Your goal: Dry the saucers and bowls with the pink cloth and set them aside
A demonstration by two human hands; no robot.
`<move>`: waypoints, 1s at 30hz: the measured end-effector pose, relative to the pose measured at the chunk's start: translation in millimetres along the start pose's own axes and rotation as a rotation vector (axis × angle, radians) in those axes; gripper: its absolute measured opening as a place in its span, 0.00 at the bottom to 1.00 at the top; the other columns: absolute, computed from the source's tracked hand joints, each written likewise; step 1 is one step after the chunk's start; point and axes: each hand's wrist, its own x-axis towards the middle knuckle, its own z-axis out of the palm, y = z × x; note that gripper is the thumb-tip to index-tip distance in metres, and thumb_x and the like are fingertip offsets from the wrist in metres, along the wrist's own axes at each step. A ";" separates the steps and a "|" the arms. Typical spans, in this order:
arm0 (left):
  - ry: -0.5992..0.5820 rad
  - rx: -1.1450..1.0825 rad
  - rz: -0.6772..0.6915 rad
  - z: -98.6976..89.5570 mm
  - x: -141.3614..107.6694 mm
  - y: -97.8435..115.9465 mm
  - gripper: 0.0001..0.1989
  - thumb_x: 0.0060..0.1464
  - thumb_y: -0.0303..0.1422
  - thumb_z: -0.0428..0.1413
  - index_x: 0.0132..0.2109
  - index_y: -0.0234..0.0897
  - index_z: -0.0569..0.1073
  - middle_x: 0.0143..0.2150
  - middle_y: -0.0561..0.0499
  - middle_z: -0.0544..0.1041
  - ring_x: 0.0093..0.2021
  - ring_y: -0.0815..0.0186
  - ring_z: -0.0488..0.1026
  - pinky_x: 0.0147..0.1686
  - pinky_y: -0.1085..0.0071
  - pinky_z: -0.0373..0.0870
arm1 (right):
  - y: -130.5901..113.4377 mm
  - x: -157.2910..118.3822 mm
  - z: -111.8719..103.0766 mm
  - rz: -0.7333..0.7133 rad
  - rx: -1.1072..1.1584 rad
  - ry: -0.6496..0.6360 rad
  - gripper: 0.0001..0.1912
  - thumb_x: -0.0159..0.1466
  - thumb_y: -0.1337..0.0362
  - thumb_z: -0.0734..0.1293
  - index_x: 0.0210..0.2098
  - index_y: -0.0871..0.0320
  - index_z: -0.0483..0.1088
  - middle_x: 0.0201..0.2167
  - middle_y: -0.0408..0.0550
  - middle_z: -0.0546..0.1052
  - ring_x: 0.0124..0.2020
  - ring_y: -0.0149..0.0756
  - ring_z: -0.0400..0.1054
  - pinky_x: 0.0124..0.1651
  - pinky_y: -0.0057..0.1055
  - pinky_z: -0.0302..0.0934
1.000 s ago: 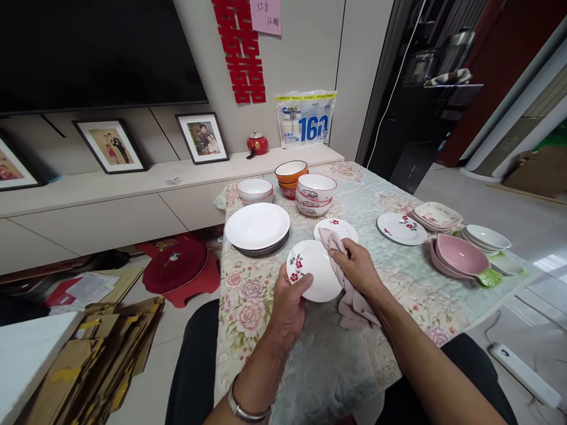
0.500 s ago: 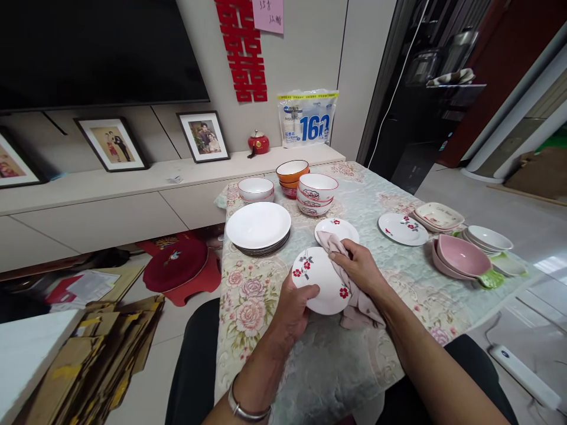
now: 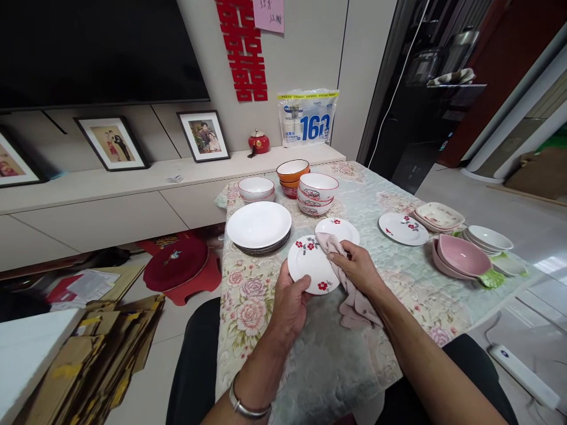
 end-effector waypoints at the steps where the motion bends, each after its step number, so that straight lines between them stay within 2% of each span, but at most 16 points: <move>1: -0.019 0.003 -0.007 0.2 -0.6 -0.2 0.35 0.40 0.24 0.62 0.58 0.40 0.68 0.55 0.44 0.77 0.50 0.55 0.75 0.45 0.62 0.74 | -0.5 0.1 -0.9 -0.003 0.001 0.002 0.10 0.58 0.57 0.66 0.27 0.57 0.66 0.23 0.38 0.63 0.28 0.31 0.57 0.30 0.27 0.50; 5: -0.052 0.014 -0.025 0.6 -0.7 -2.2 0.34 0.38 0.24 0.62 0.56 0.36 0.70 0.51 0.44 0.79 0.48 0.55 0.76 0.44 0.64 0.73 | -1.5 0.7 -3.2 -0.025 -0.003 0.058 0.11 0.58 0.57 0.67 0.26 0.57 0.66 0.23 0.38 0.62 0.28 0.31 0.56 0.30 0.26 0.50; 8: -0.037 -0.007 0.019 1.1 0.1 -4.3 0.32 0.40 0.27 0.64 0.56 0.35 0.71 0.52 0.43 0.78 0.49 0.55 0.75 0.45 0.64 0.73 | -0.7 0.8 0.0 -0.016 0.019 0.113 0.14 0.58 0.56 0.67 0.23 0.57 0.62 0.20 0.36 0.58 0.25 0.29 0.53 0.28 0.26 0.47; 10: -0.057 -0.035 0.021 1.3 -0.1 -5.1 0.35 0.41 0.28 0.66 0.59 0.38 0.68 0.56 0.42 0.76 0.52 0.53 0.74 0.47 0.62 0.73 | 0.3 0.7 3.7 0.000 0.054 0.134 0.14 0.58 0.56 0.67 0.23 0.56 0.62 0.20 0.36 0.58 0.24 0.29 0.52 0.27 0.26 0.47; 13: -0.087 -0.043 -0.049 0.8 -1.0 -4.9 0.41 0.41 0.27 0.66 0.63 0.44 0.63 0.58 0.43 0.74 0.52 0.52 0.74 0.46 0.57 0.75 | 0.7 0.3 7.0 0.008 0.086 0.099 0.12 0.58 0.55 0.67 0.26 0.57 0.65 0.21 0.36 0.61 0.25 0.30 0.54 0.27 0.26 0.49; 15: -0.080 -0.040 -0.069 0.2 -1.2 -4.2 0.42 0.41 0.25 0.64 0.64 0.46 0.62 0.58 0.44 0.74 0.51 0.52 0.75 0.44 0.56 0.76 | -0.6 -0.3 6.5 -0.040 0.009 0.079 0.12 0.60 0.56 0.66 0.26 0.57 0.66 0.22 0.38 0.63 0.26 0.31 0.57 0.29 0.27 0.51; 18: -0.069 -0.042 -0.057 0.2 -1.2 -3.3 0.41 0.42 0.24 0.62 0.64 0.47 0.62 0.59 0.45 0.73 0.50 0.54 0.75 0.43 0.58 0.77 | -4.7 -3.2 4.7 -0.185 -0.262 0.173 0.11 0.62 0.59 0.65 0.26 0.58 0.69 0.28 0.45 0.67 0.33 0.36 0.62 0.36 0.30 0.56; 20: -0.064 -0.022 -0.049 1.7 -2.0 -3.1 0.41 0.42 0.23 0.61 0.64 0.47 0.62 0.59 0.45 0.73 0.49 0.55 0.75 0.42 0.59 0.77 | -8.4 -6.8 5.9 -0.270 -0.454 0.216 0.09 0.64 0.62 0.64 0.30 0.59 0.73 0.33 0.49 0.68 0.37 0.39 0.63 0.41 0.33 0.57; 23: -0.065 0.031 -0.055 5.4 -5.0 -3.3 0.41 0.42 0.22 0.61 0.64 0.45 0.62 0.56 0.46 0.75 0.47 0.58 0.75 0.41 0.62 0.77 | -14.5 -13.6 12.3 -0.315 -0.614 0.130 0.10 0.66 0.67 0.61 0.40 0.58 0.74 0.34 0.50 0.70 0.36 0.39 0.65 0.40 0.32 0.57; 25: -0.094 0.064 -0.075 7.4 -7.4 -4.0 0.41 0.41 0.22 0.61 0.63 0.44 0.61 0.53 0.47 0.76 0.46 0.59 0.75 0.40 0.64 0.77 | -19.1 -17.2 16.7 -0.323 -0.609 0.080 0.10 0.67 0.68 0.62 0.43 0.59 0.73 0.35 0.51 0.72 0.37 0.39 0.66 0.39 0.31 0.57; 27: -0.146 0.086 -0.095 8.0 -8.8 -5.1 0.40 0.41 0.21 0.61 0.63 0.43 0.62 0.51 0.47 0.77 0.44 0.60 0.75 0.40 0.66 0.76 | -24.3 -19.0 18.2 -0.356 -0.535 0.011 0.07 0.66 0.68 0.63 0.41 0.59 0.72 0.35 0.50 0.73 0.37 0.38 0.66 0.40 0.30 0.58; 30: -0.155 0.111 -0.119 7.0 -8.1 -6.1 0.38 0.41 0.22 0.61 0.61 0.41 0.65 0.46 0.48 0.78 0.39 0.63 0.75 0.38 0.67 0.75 | -31.8 -18.3 12.7 -0.445 -0.371 -0.225 0.05 0.66 0.67 0.64 0.34 0.58 0.71 0.33 0.46 0.73 0.35 0.35 0.66 0.38 0.28 0.57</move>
